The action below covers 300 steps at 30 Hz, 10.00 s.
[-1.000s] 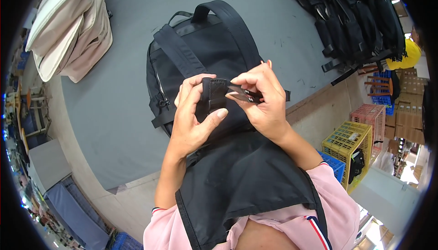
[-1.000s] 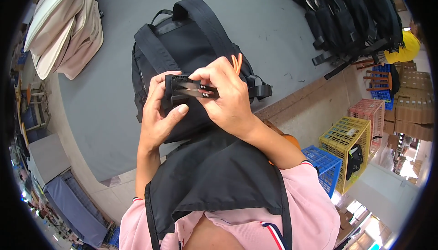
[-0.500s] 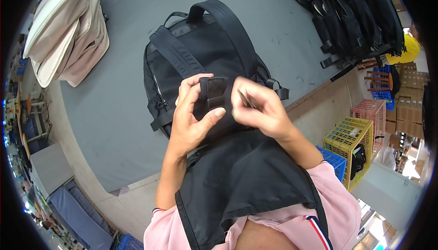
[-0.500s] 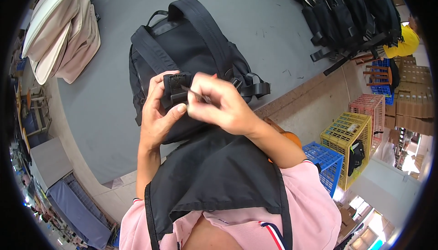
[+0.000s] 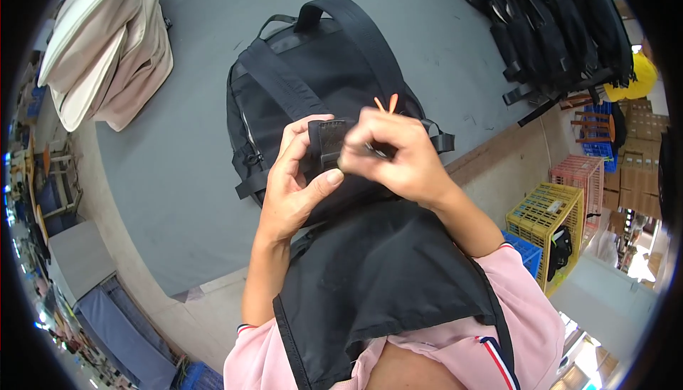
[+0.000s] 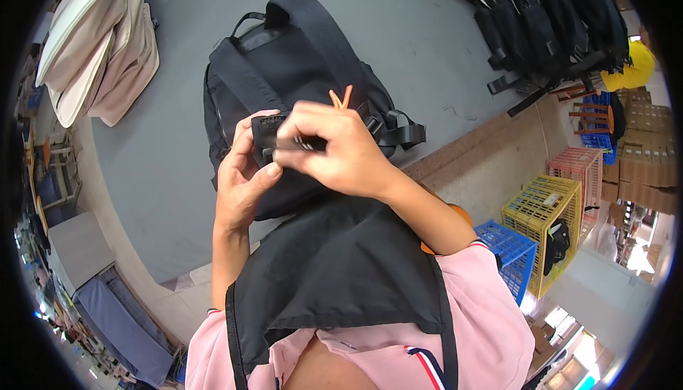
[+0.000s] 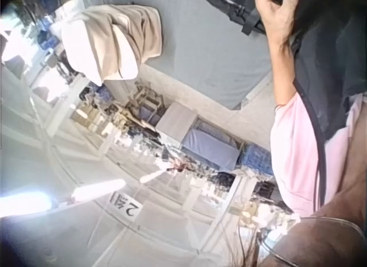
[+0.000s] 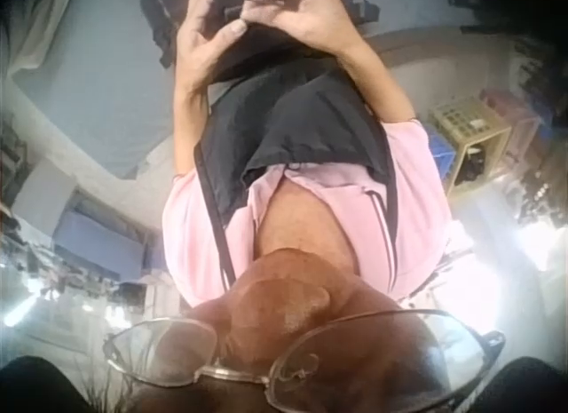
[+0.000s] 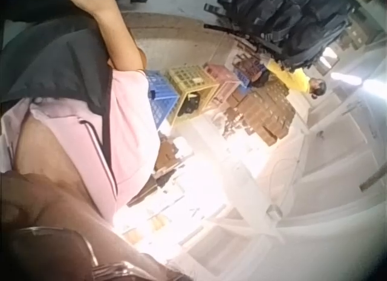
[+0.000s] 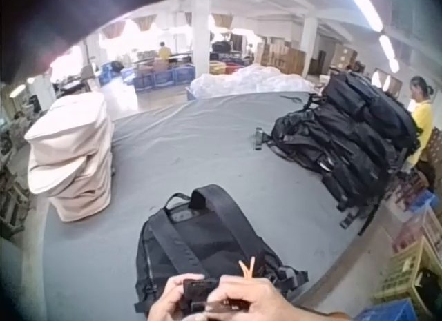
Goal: Inspecting and cleaning loose threads or excess material from backpack straps and components using a small tool.
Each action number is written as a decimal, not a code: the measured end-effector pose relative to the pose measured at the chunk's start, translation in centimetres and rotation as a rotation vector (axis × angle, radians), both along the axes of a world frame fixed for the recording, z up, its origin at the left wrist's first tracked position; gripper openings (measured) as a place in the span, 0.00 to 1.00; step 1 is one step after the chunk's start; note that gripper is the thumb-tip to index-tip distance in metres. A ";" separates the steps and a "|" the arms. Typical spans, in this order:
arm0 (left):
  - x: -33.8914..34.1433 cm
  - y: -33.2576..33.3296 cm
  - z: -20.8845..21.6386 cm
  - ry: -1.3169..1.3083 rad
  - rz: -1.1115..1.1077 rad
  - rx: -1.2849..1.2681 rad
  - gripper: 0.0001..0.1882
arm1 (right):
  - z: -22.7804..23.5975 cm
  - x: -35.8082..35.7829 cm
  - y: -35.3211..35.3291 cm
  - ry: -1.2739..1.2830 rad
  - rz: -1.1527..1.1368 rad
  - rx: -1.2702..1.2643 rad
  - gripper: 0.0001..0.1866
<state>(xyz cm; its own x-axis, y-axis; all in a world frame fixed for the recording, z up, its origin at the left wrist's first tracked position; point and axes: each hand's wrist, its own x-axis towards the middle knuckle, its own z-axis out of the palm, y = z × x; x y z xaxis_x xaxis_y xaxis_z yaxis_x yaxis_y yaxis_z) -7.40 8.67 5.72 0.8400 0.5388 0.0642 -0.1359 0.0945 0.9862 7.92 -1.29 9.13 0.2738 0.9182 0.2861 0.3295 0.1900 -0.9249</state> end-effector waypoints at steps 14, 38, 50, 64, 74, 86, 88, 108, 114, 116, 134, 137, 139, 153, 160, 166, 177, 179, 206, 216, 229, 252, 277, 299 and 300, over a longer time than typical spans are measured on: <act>-0.5 -0.1 0.2 -0.055 0.010 -0.223 0.25 | -1.1 -0.5 -0.7 -0.718 -0.349 0.098 0.15; -5.6 -3.5 -0.7 -0.195 0.148 -0.957 0.15 | -4.0 -3.3 3.5 1.031 0.253 -0.476 0.20; -3.3 -4.5 -0.4 0.188 0.448 0.677 0.16 | -3.5 -3.8 4.2 0.452 -0.167 -0.136 0.23; -3.1 -1.4 0.6 0.116 0.173 0.125 0.16 | -2.4 -2.5 -0.5 -0.026 -0.239 -0.203 0.11; -3.0 -1.3 0.6 0.080 0.128 -0.091 0.17 | 0.4 -0.8 -0.8 -0.579 -0.111 0.001 0.15; -3.0 -1.4 0.4 0.100 0.128 -0.035 0.17 | -0.2 -0.7 -1.0 -0.498 -0.154 0.022 0.13; -2.9 -1.4 0.3 0.084 0.123 -0.021 0.17 | -0.1 -0.8 -0.9 -0.470 -0.145 -0.004 0.13; 4.3 10.7 -5.0 -0.016 0.115 -0.217 0.18 | -5.8 -1.7 0.0 -0.069 -0.141 -0.156 0.12; -10.1 8.1 -6.6 0.443 0.652 0.072 0.16 | -7.6 -2.7 0.5 -0.143 -0.064 -0.170 0.11; -13.8 5.1 -8.6 0.520 0.702 -0.064 0.16 | -7.6 -3.5 1.3 -0.210 -0.015 -0.186 0.12; -10.0 -1.2 -3.0 0.037 0.188 -0.854 0.20 | -5.6 -6.8 2.5 0.057 0.127 -0.296 0.16; -8.0 -2.5 -1.2 0.035 0.182 -0.827 0.17 | -4.8 -5.9 1.4 -0.048 0.072 -0.247 0.16; -6.8 -3.1 -0.8 0.045 0.218 -0.731 0.17 | -3.3 -5.4 0.3 -0.219 -0.080 -0.196 0.16; -5.2 -4.4 0.8 0.114 0.169 -0.442 0.16 | -0.8 -4.1 -2.3 -0.661 -0.060 0.023 0.17; -5.6 -4.4 0.8 0.158 0.155 -0.439 0.15 | -1.5 -4.2 -2.3 -0.741 -0.079 0.110 0.16; -5.2 -4.2 0.9 0.160 0.132 -0.453 0.15 | -1.1 -4.1 -2.8 -0.677 -0.077 0.062 0.16; -4.8 -3.9 0.6 0.104 0.236 -0.446 0.22 | -2.1 -3.8 -2.1 -0.405 -0.127 -0.021 0.12; -4.9 -4.1 1.1 0.051 0.322 -0.407 0.24 | -1.9 -3.2 -2.4 -0.059 -0.121 -0.105 0.12; -1.0 -2.7 -3.1 0.129 0.224 -0.218 0.10 | -4.8 -2.4 -0.8 -0.196 -0.378 -0.134 0.13; -0.7 -3.0 -2.3 0.055 0.222 -0.351 0.11 | -3.2 -2.2 -1.8 -0.582 -0.316 -0.086 0.12; -1.0 -2.9 -2.1 0.077 0.237 -0.430 0.09 | -3.1 -2.2 -1.7 -0.399 -0.278 -0.103 0.09; -0.5 -3.5 -1.7 0.173 0.369 0.433 0.05 | -3.3 -2.0 0.2 0.207 -0.172 -0.212 0.04; -4.3 5.3 -4.6 0.437 0.762 0.552 0.14 | -6.4 0.0 -6.4 0.362 -0.373 -0.495 0.04; -9.1 5.1 -3.5 0.681 -0.078 0.417 0.17 | -5.9 -3.0 -2.5 0.213 -0.065 -0.607 0.06; -9.2 5.3 -3.5 0.683 -0.218 0.633 0.18 | -6.7 -3.6 -2.4 0.120 -0.010 -0.497 0.07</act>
